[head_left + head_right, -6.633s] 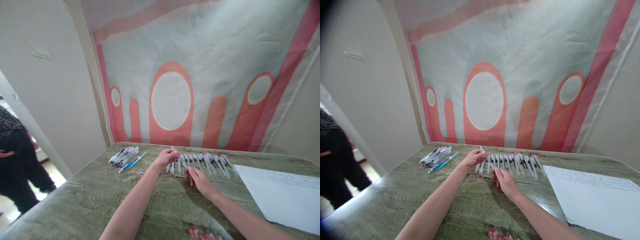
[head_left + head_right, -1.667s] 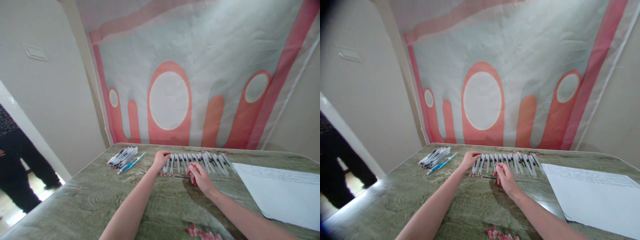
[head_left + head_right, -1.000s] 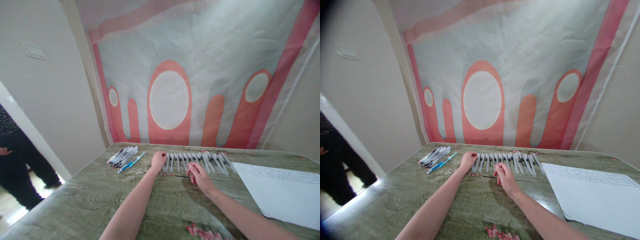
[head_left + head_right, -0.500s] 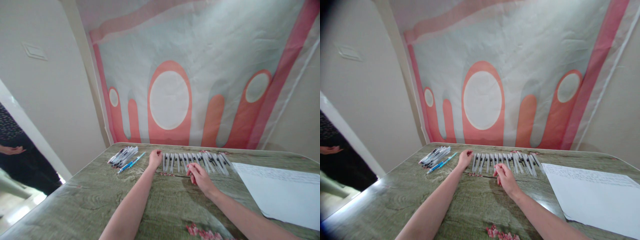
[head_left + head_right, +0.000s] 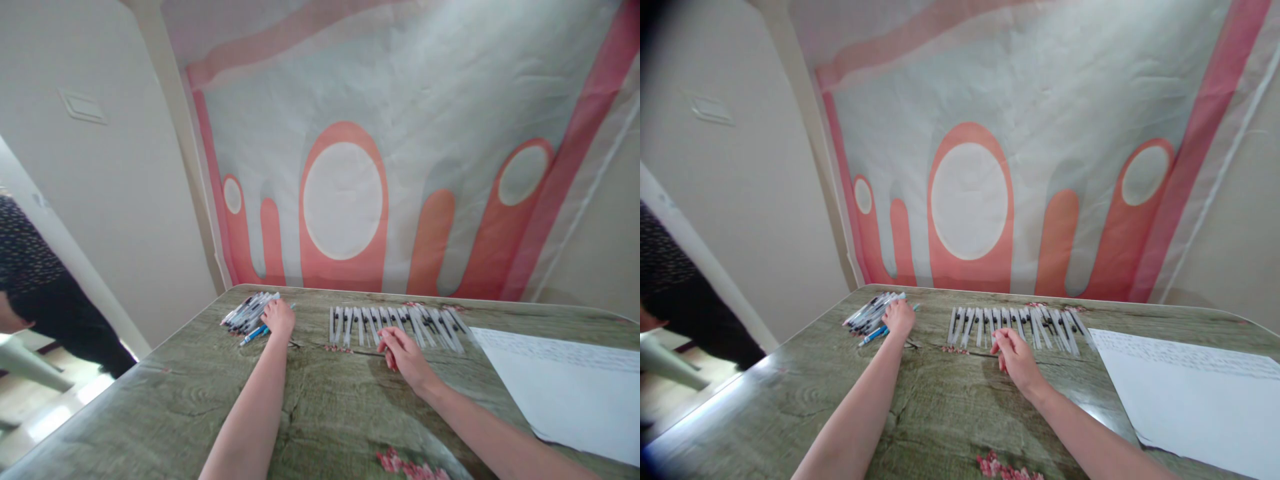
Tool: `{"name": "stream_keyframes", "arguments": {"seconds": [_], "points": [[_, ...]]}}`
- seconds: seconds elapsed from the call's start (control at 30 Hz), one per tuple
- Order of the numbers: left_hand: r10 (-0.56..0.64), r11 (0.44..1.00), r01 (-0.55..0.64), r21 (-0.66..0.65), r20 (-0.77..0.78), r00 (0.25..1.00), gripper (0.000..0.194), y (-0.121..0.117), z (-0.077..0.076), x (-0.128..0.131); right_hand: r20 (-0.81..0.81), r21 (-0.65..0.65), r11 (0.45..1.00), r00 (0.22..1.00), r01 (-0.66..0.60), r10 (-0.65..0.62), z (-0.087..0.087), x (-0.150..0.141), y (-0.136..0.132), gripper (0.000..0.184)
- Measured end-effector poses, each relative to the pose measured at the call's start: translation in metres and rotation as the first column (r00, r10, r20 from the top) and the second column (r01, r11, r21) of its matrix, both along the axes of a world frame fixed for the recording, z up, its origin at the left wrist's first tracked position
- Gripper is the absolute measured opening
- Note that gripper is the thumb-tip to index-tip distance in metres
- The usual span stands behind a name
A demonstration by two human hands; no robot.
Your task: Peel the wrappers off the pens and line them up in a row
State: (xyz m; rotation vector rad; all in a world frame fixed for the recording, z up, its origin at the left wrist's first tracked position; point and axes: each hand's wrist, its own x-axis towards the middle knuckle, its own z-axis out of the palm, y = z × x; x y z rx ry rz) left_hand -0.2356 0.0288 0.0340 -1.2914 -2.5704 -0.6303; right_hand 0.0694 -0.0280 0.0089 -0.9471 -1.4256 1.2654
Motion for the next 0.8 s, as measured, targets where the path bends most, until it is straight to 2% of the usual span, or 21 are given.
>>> {"name": "stream_keyframes", "arguments": {"seconds": [0.13, 0.3, 0.43, 0.6, 0.8], "points": [[0.031, 0.999, -0.029, -0.038, 0.046, 0.998, 0.031, 0.0, 0.004, -0.018, -0.002, -0.013, 1.0, 1.0, 0.004, -0.004, 0.0, 0.0, 0.001, 0.034], [0.071, 0.997, -0.071, 0.025, 0.0, 0.997, 0.031, 0.0, 0.013, -0.047, -0.01, -0.003, 1.0, 1.0, -0.002, 0.002, -0.002, -0.001, 0.002, 0.033], [0.141, 0.99, -0.141, 0.007, -0.03, 0.99, 0.031, -0.004, 0.01, -0.064, -0.016, 0.007, 1.0, 1.0, 0.012, -0.012, -0.003, -0.001, 0.002, 0.034], [0.175, 0.984, -0.178, -0.034, -0.077, 0.982, 0.032, -0.011, 0.003, -0.065, -0.016, 0.002, 1.0, 1.0, 0.018, -0.018, -0.002, -0.001, 0.001, 0.036], [0.129, 0.987, -0.134, -0.089, -0.055, 0.99, 0.039, -0.014, 0.005, -0.063, -0.011, 0.005, 0.999, 0.999, 0.035, -0.035, -0.001, -0.002, 0.0, 0.038]]}}
